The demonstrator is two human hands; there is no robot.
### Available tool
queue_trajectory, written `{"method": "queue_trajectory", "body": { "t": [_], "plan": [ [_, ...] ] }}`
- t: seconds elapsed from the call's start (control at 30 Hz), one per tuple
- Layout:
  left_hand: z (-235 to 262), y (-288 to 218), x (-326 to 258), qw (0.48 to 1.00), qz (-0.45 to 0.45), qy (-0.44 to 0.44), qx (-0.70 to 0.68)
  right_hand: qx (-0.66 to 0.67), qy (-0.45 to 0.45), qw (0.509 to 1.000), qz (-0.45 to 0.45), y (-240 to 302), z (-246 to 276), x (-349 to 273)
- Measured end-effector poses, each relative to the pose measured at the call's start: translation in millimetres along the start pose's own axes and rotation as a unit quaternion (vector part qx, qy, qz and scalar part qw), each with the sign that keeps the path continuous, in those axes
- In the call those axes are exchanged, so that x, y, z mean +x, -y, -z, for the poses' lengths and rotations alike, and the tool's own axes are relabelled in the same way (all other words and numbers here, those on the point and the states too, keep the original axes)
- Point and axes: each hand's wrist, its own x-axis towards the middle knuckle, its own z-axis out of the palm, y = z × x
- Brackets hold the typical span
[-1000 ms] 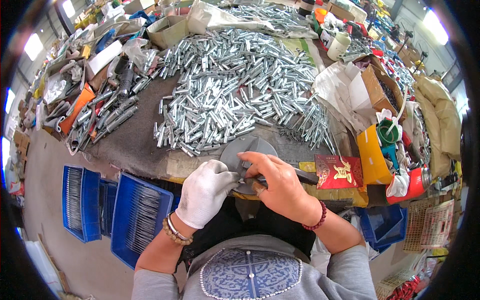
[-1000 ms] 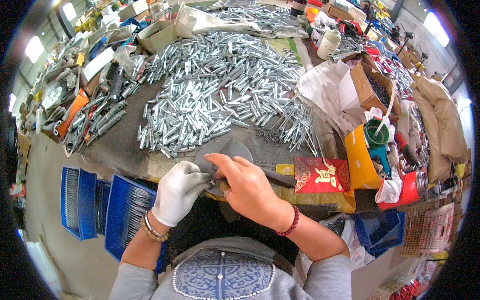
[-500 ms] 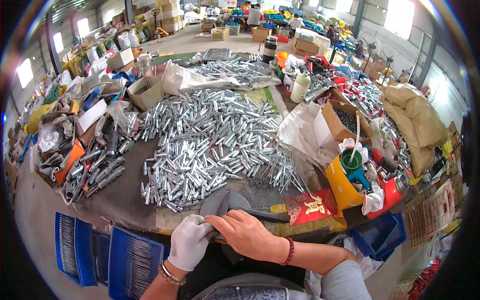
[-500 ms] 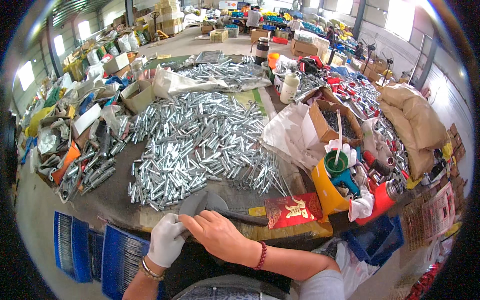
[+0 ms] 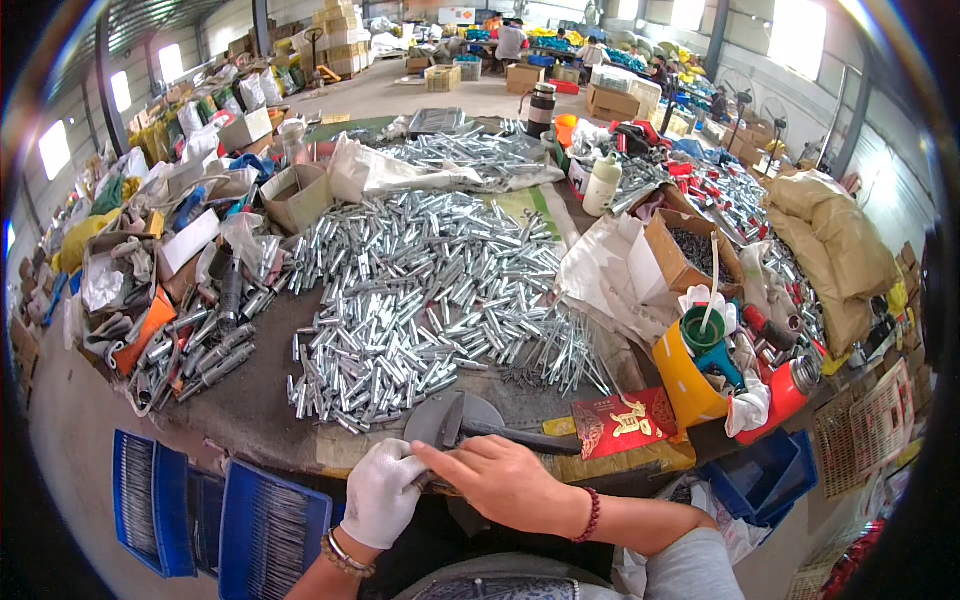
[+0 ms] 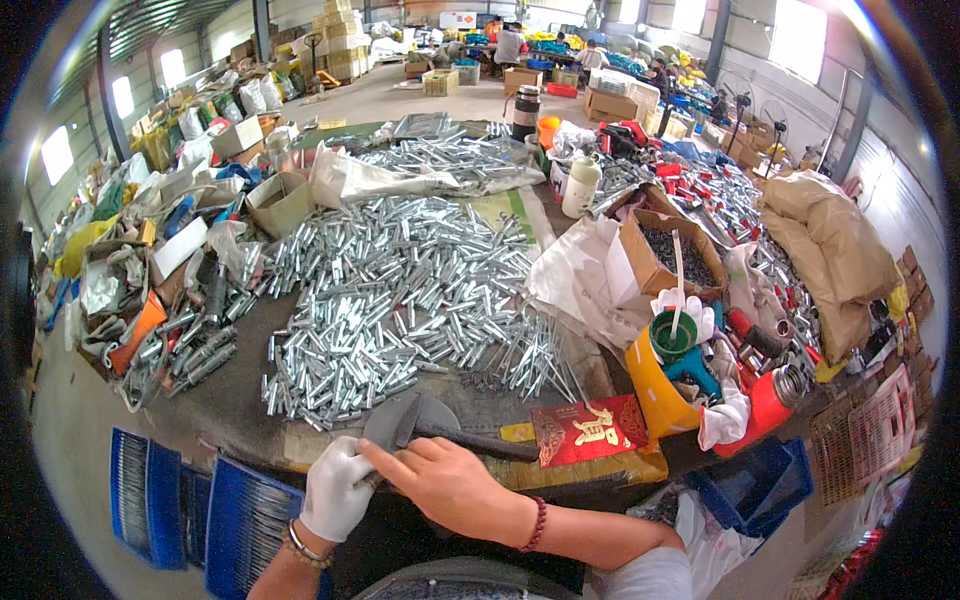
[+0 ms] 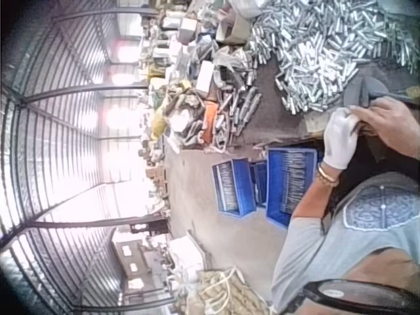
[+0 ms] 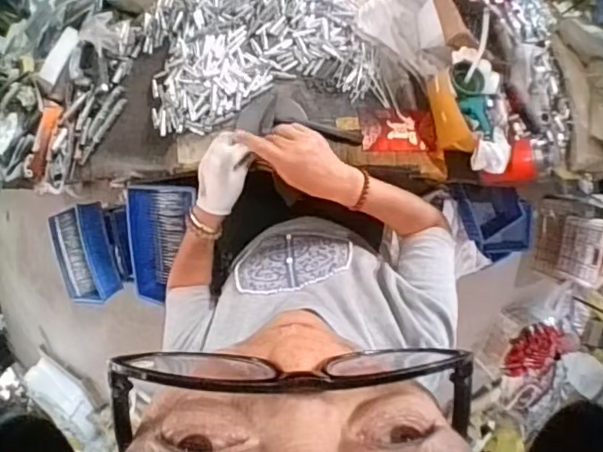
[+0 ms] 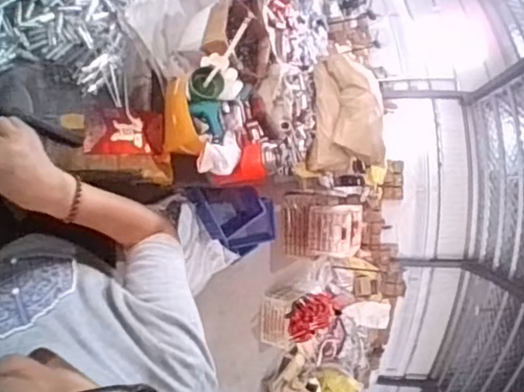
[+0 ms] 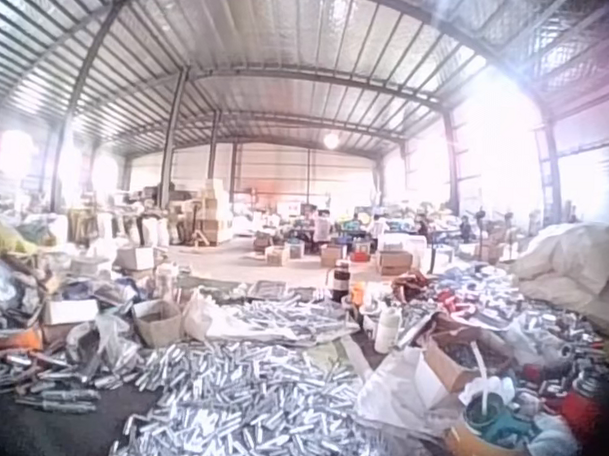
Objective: The person assembles small metal latch or hinge components by hand, using a hammer to secure fastener pins into the metal parts with the aid of a circular jig.
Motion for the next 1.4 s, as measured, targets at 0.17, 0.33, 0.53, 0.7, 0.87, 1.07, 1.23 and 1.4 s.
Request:
{"method": "queue_trajectory", "body": {
  "t": [0.17, 0.33, 0.53, 0.7, 0.87, 1.07, 1.23, 1.4],
  "plan": [
    [-1, -2, -6, 0.998, 0.001, -0.026, -0.059, -0.115, -0.032, 0.986, -0.114, -18, 21, -12],
    [-7, 6, -1, 0.999, -0.017, -0.027, -0.043, -0.095, -0.021, 0.984, -0.150, -31, 22, -18],
    [-5, 6, 4, 0.997, -0.009, -0.026, -0.070, 0.003, -0.041, 0.985, -0.169, -14, 38, -36],
    [-6, 8, 1, 0.995, -0.030, -0.029, -0.090, -0.018, -0.150, 0.984, -0.099, 5, 36, -39],
    [-6, 8, -1, 0.996, -0.042, -0.036, -0.071, -0.082, -0.046, 0.993, -0.072, 0, 26, -41],
    [-3, 10, 3, 0.997, -0.034, -0.016, -0.064, -0.002, -0.067, 0.989, -0.132, -10, 36, -24],
    [-1, 9, 0, 0.999, -0.006, -0.009, -0.049, -0.123, -0.066, 0.989, -0.056, -25, 26, -17],
    [-5, 7, -9, 0.998, 0.018, -0.034, -0.054, -0.047, 0.054, 0.983, -0.166, 15, 13, -31]
  ]
}}
